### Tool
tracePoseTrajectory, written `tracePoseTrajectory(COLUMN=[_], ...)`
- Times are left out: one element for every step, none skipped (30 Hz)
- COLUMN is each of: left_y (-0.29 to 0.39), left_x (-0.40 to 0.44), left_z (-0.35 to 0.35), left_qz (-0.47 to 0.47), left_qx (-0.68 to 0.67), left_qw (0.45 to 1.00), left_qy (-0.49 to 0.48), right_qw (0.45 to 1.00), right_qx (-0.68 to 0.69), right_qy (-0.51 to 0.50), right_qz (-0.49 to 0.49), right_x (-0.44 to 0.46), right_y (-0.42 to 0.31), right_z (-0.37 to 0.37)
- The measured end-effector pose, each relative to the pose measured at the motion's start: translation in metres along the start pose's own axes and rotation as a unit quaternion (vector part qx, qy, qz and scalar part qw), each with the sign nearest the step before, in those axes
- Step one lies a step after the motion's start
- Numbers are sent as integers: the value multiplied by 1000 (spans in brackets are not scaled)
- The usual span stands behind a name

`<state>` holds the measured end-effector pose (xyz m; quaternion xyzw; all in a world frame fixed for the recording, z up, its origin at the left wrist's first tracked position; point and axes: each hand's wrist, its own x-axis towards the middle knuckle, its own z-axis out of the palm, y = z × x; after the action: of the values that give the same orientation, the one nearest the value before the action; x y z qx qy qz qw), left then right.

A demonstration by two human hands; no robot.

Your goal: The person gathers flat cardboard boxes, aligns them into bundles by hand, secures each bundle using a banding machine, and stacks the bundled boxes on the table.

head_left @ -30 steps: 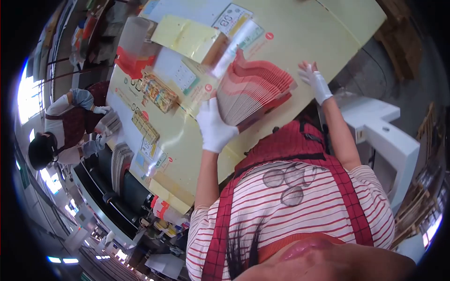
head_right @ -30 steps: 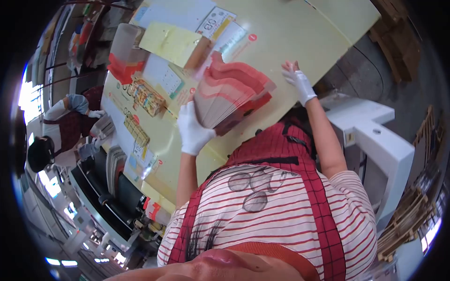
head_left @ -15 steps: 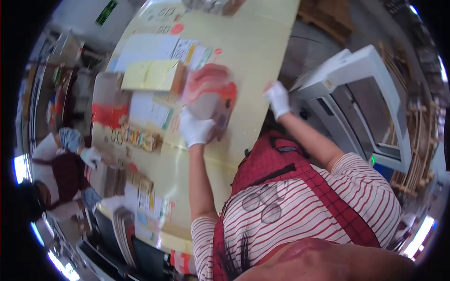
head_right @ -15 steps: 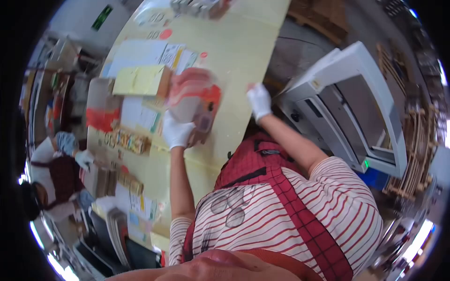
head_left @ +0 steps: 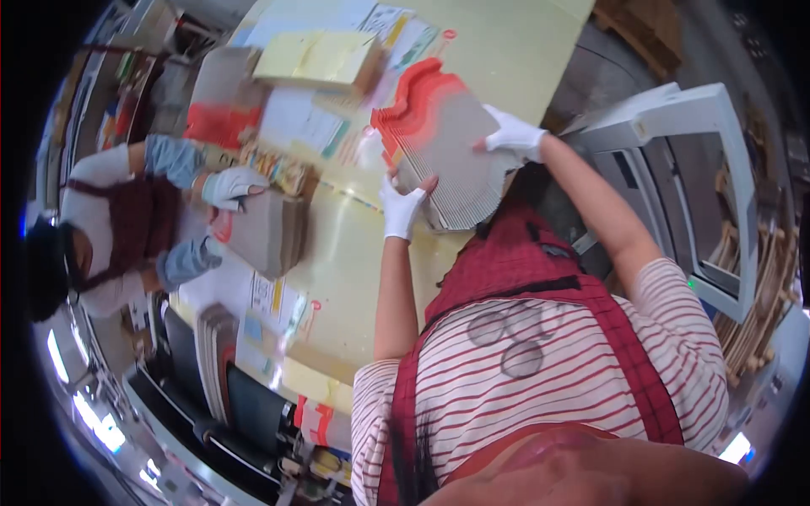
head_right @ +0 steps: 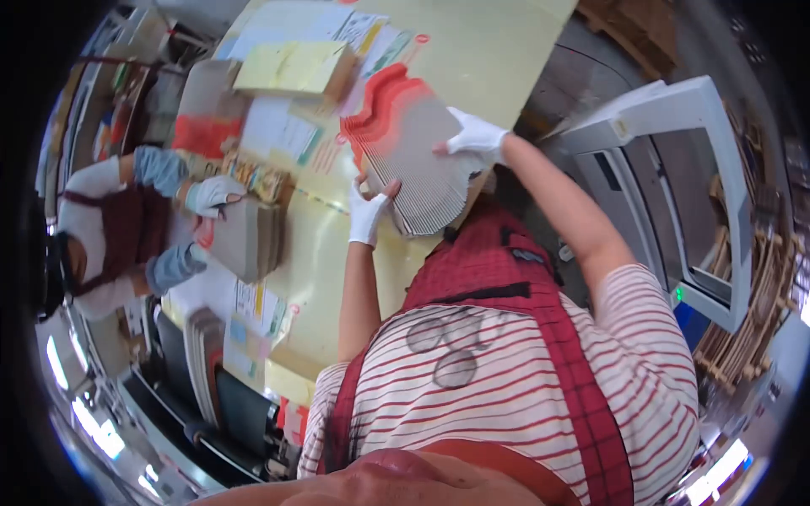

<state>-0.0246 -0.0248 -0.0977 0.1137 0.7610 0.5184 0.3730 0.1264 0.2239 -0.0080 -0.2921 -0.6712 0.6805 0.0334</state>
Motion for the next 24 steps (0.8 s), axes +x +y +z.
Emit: tracePoseTrajectory(left_y=[3, 6, 13, 22, 30, 32, 29, 25, 36, 44, 47, 50, 51, 51, 49, 44, 32, 32, 35, 38, 71, 72, 74, 76], left_x=[-7, -13, -24, -28, -33, -37, -28, -27, -24, -22, -21, -20, -20, -22, -25, -25, -22, -23, -28, -33, -49, -49, -46, -43], left_z=[-8, -9, -13, -16, -19, -22, -10, 9, 26, 35, 35, 34, 32, 27, 19, 11, 4, 5, 5, 6, 12, 20, 26, 33], left_qz=[-22, -44, -50, -77, -101, -124, -74, -42, 3, 48, 48, 51, 53, 49, 46, 42, 52, 56, 58, 59, 20, 32, 44, 56], left_qx=[-21, -47, -78, -167, -255, -342, -270, -260, -227, -193, -204, -217, -229, -202, -177, -151, -127, -46, 37, 119, 114, 119, 125, 132], left_qw=[1000, 998, 995, 983, 961, 930, 960, 964, 973, 978, 977, 974, 972, 977, 982, 986, 989, 991, 983, 966, 971, 969, 967, 964], left_qy=[5, 7, 25, 1, -22, -44, -20, 26, 42, 56, 46, 36, 28, 36, 44, 51, 57, 113, 168, 222, 209, 214, 219, 224], right_qw=[999, 997, 994, 995, 995, 995, 987, 982, 974, 965, 970, 979, 985, 989, 988, 991, 993, 995, 985, 965, 936, 898, 887, 884], right_qx=[9, 12, 14, -8, -30, -51, -141, -183, -223, -262, -240, -200, -160, -119, -99, -90, -81, -71, -158, -244, -327, -406, -431, -439], right_qy=[-15, -27, -37, -28, -20, -12, -6, -3, 2, 10, -3, -28, -55, -82, -102, -77, -51, -25, 22, 69, 114, 159, 159, 153], right_qz=[32, 67, 100, 95, 90, 85, 72, 54, 35, 16, 40, 40, 40, 40, 58, 61, 64, 67, 66, 64, 60, 55, 52, 44], right_x=[0, 0, 2, 6, 11, 15, 11, 14, 18, 17, 16, 17, 19, 21, 26, 24, 21, 18, 12, 7, 1, -3, -2, 1], right_y=[4, 5, 5, 4, 4, 2, -11, -5, 7, 7, 4, -2, -6, -6, -4, -4, -5, -7, -12, -17, -24, -29, -26, -23], right_z=[0, -4, -5, 1, 12, 26, 40, 51, 63, 70, 65, 58, 48, 37, 24, 18, 13, 12, 19, 32, 48, 62, 73, 80])
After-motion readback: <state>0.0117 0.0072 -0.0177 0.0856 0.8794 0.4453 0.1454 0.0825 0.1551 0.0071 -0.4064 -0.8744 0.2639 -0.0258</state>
